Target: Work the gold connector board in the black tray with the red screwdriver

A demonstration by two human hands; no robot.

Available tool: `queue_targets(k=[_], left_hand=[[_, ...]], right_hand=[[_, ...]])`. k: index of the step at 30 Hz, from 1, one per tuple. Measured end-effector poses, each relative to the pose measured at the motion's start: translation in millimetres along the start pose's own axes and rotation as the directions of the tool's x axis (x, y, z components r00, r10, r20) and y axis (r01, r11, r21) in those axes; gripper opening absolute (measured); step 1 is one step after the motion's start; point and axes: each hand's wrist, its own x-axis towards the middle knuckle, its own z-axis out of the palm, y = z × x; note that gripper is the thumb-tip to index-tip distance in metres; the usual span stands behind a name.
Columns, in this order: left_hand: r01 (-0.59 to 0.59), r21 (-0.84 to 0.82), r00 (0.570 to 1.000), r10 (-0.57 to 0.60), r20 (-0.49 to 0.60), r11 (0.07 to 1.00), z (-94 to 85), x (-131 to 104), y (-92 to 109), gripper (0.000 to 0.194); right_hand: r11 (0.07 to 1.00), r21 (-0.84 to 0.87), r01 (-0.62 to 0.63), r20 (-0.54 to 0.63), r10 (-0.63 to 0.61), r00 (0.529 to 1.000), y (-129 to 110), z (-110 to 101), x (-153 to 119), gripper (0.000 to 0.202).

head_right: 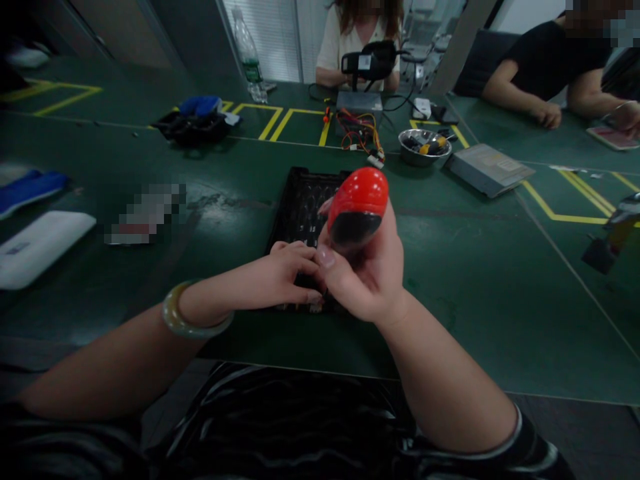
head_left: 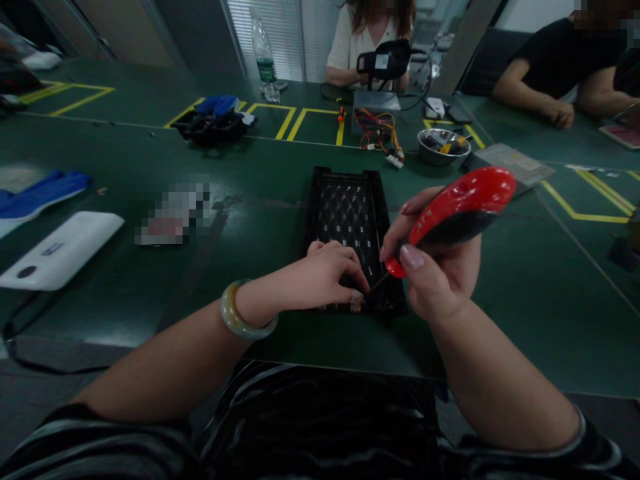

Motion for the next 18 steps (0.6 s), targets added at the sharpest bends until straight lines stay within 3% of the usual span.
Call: queue_targets(k=[2,5,11,15,18], left_hand=[[-0.006,0.001,1.0,0.006,-0.006,1.0,0.8,-0.8,-0.5,0.013],[-0.024,0.008,1.0,0.024,-0.014,1.0,1.8,-1.6,-1.3,0.015],[-0.021,0.01,0.999,0.021,-0.043,1.0,2.9,-2.2,-1.8,0.012],[-0.013,0.011,1.0,0.013,-0.021,1.0,1.9,-1.4,0.7,0.01],[0.014,0.018,1.0,-0.014,0.001,1.0,0.0,-0.4,4.9,0.011]], right_hand=[[0.999,0.043,0.007,0.062,-0.01,0.998,-1.4,-1.8,1.4,0.039],[0.996,0.091,-0.007,0.046,0.003,0.999,-8.4,-2.5,2.8,0.039],[0.966,0.156,-0.204,0.097,0.19,0.977,-27.8,-0.3,2.4,0.06],[0.951,0.234,-0.203,0.034,0.201,0.979,-27.6,0.6,3.0,0.049],[0.916,0.306,-0.261,0.065,0.253,0.965,-25.0,-0.4,4.6,0.046]])
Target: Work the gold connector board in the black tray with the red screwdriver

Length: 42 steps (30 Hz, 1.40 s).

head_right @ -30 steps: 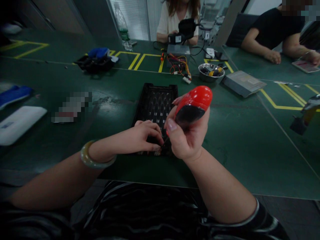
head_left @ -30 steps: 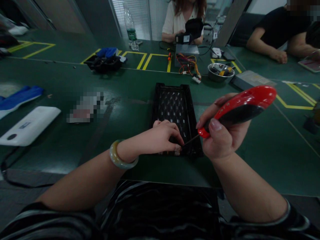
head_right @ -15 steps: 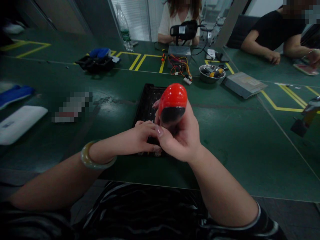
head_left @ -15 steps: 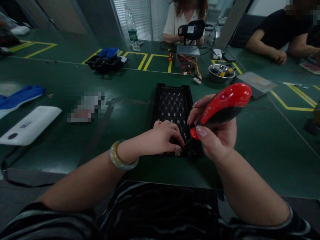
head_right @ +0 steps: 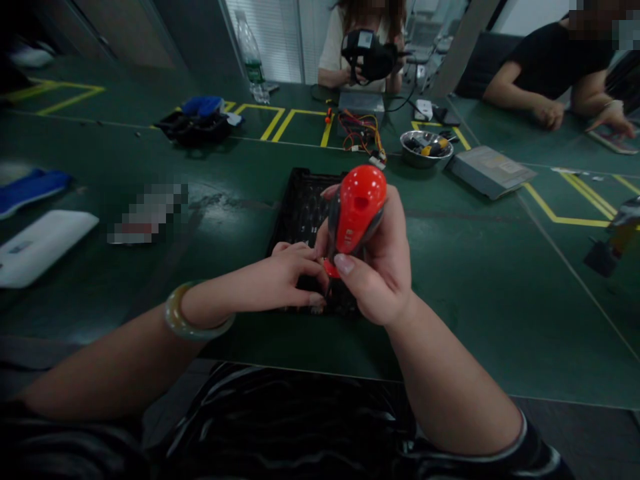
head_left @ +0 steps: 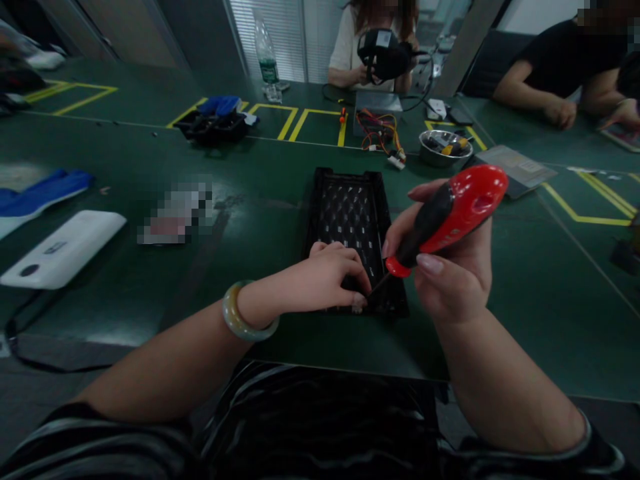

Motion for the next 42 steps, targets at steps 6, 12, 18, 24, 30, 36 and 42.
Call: queue_targets(k=[6,12,18,24,30,36,42], left_hand=[[0.042,0.014,0.999,-0.042,0.025,0.999,-1.9,0.7,3.8,0.012],[0.015,0.042,1.0,-0.015,0.004,0.999,1.5,1.2,0.2,0.017],[-0.011,0.045,1.0,0.012,-0.026,0.999,3.5,0.9,0.0,0.015],[-0.025,0.043,0.999,0.026,-0.021,0.999,2.4,-0.5,-1.5,0.015],[-0.025,0.04,0.999,0.026,-0.02,0.999,2.2,-0.6,-1.1,0.015],[-0.035,0.045,0.999,0.036,-0.021,0.998,4.1,-1.7,-3.8,0.013],[-0.035,0.005,0.999,0.035,-0.038,0.999,-1.1,-3.8,-3.0,0.021]], right_hand=[[0.99,-0.138,0.029,-0.027,-0.033,0.999,3.2,1.8,2.8,0.045],[0.957,-0.284,0.068,-0.103,-0.101,0.99,3.3,0.9,6.2,0.047],[0.967,-0.251,0.035,-0.134,-0.07,0.988,3.1,-2.6,6.8,0.058],[0.97,-0.239,0.046,-0.166,-0.087,0.982,5.4,-3.1,7.3,0.058],[0.971,-0.208,0.12,-0.383,-0.194,0.903,8.5,-1.1,11.4,0.042],[0.877,-0.413,0.245,-0.542,-0.453,0.707,15.8,-8.6,18.9,0.027],[0.951,-0.281,0.127,-0.421,-0.241,0.874,24.0,-5.1,17.7,0.032]])
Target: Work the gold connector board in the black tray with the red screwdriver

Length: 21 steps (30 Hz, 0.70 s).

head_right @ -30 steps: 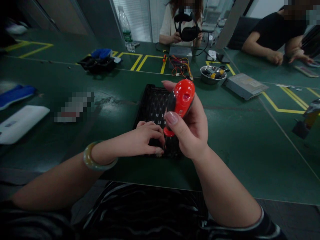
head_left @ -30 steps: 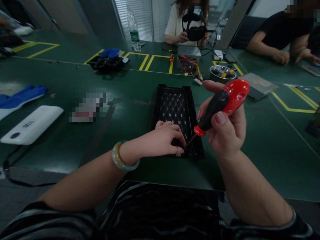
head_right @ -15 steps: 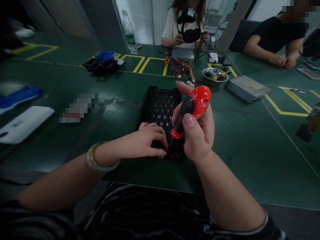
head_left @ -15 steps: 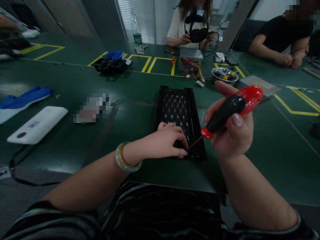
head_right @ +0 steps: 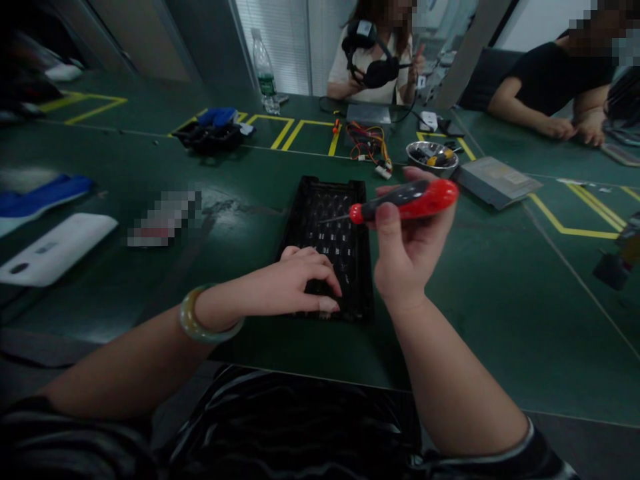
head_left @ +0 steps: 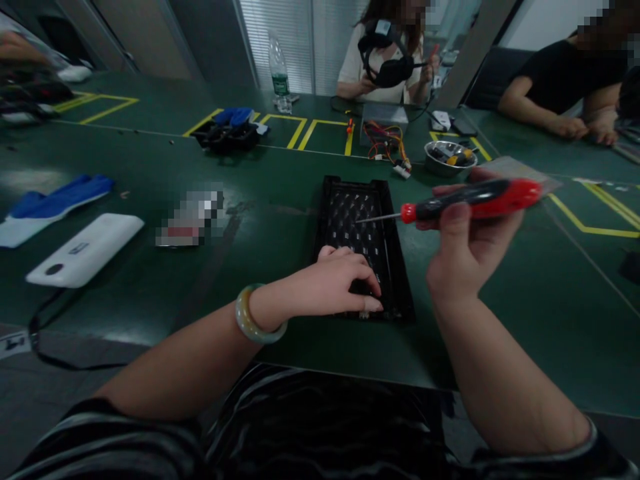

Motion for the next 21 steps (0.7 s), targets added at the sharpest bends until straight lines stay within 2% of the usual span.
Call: queue_targets(k=[2,3,4,6,8,12,14,18,21], left_hand=[[-0.012,-0.01,0.999,0.012,-0.043,1.0,-4.6,-0.7,-0.4,0.023],[-0.016,-0.013,0.998,0.016,-0.068,1.0,-7.4,-1.0,-1.4,0.025],[-0.014,-0.016,0.996,0.013,-0.091,1.0,-10.4,-1.1,-3.0,0.026],[0.008,-0.019,0.99,-0.011,-0.138,1.0,-16.1,-0.9,-7.7,0.031],[0.04,-0.014,0.978,-0.042,-0.203,0.999,-20.1,0.3,-13.9,0.035],[0.144,-0.018,0.915,-0.14,-0.378,0.989,-21.0,5.5,-26.6,0.042],[0.209,-0.008,0.874,-0.191,-0.447,0.978,-19.4,8.4,-31.8,0.044],[0.315,0.036,0.804,-0.247,-0.54,0.948,-16.3,12.2,-40.3,0.039],[0.352,0.027,0.772,-0.274,-0.574,0.936,-13.7,14.3,-48.4,0.034]], right_hand=[[0.995,-0.084,-0.058,0.185,0.072,0.98,4.2,-1.2,-1.1,0.037],[0.987,-0.153,-0.047,0.287,0.09,0.954,7.0,-2.2,-1.2,0.038],[0.975,-0.22,-0.01,0.387,0.097,0.917,10.1,-3.4,-1.2,0.037],[0.945,-0.316,0.081,0.574,0.122,0.81,16.7,-5.4,-1.1,0.036],[0.923,-0.36,0.134,0.684,0.163,0.711,22.4,-6.5,-1.4,0.04],[0.875,-0.452,0.174,0.744,0.262,0.614,27.7,-6.4,-2.4,0.044],[0.845,-0.488,0.218,0.776,0.306,0.551,27.8,-6.1,-2.4,0.048],[0.799,-0.521,0.301,0.832,0.395,0.39,26.5,-5.6,-1.1,0.06],[0.79,-0.528,0.312,0.839,0.431,0.331,25.6,-5.5,-0.3,0.062]])
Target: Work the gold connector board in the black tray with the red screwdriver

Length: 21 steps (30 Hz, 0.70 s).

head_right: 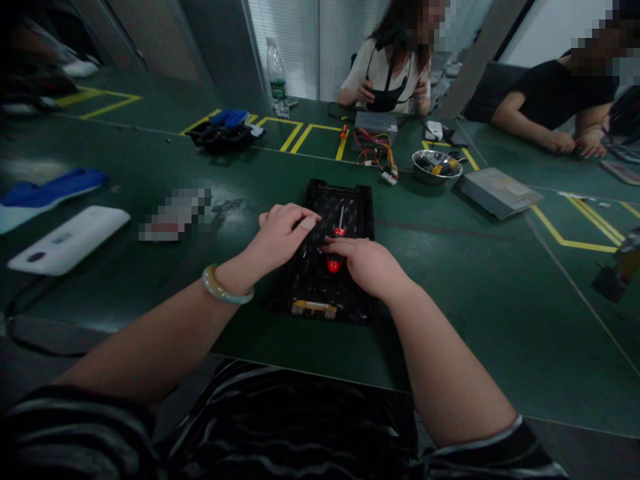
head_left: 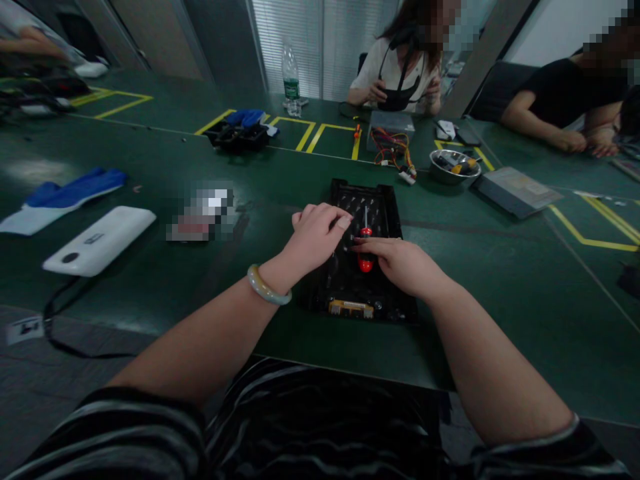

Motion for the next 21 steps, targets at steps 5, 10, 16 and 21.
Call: queue_targets(k=[5,10,16,21], left_hand=[[0.128,0.002,0.991,-0.128,-0.024,0.992,12.7,8.4,-19.1,0.039],[0.247,-0.044,0.968,-0.244,0.056,0.968,23.3,18.4,-37.7,0.06],[0.248,-0.07,0.966,-0.241,0.092,0.966,26.7,20.5,-42.4,0.067],[0.251,-0.099,0.967,-0.245,0.069,0.963,27.1,21.2,-42.1,0.066]], right_hand=[[0.997,-0.018,-0.073,-0.123,0.071,0.99,1.2,-0.4,-0.4,0.057],[0.934,0.058,-0.354,-0.429,0.343,0.836,6.7,1.2,-1.5,0.054],[0.77,0.037,-0.637,-0.154,0.634,0.757,14.6,6.7,-2.2,0.057],[0.744,-0.001,-0.668,-0.075,0.666,0.742,18.9,6.4,0.1,0.04]])
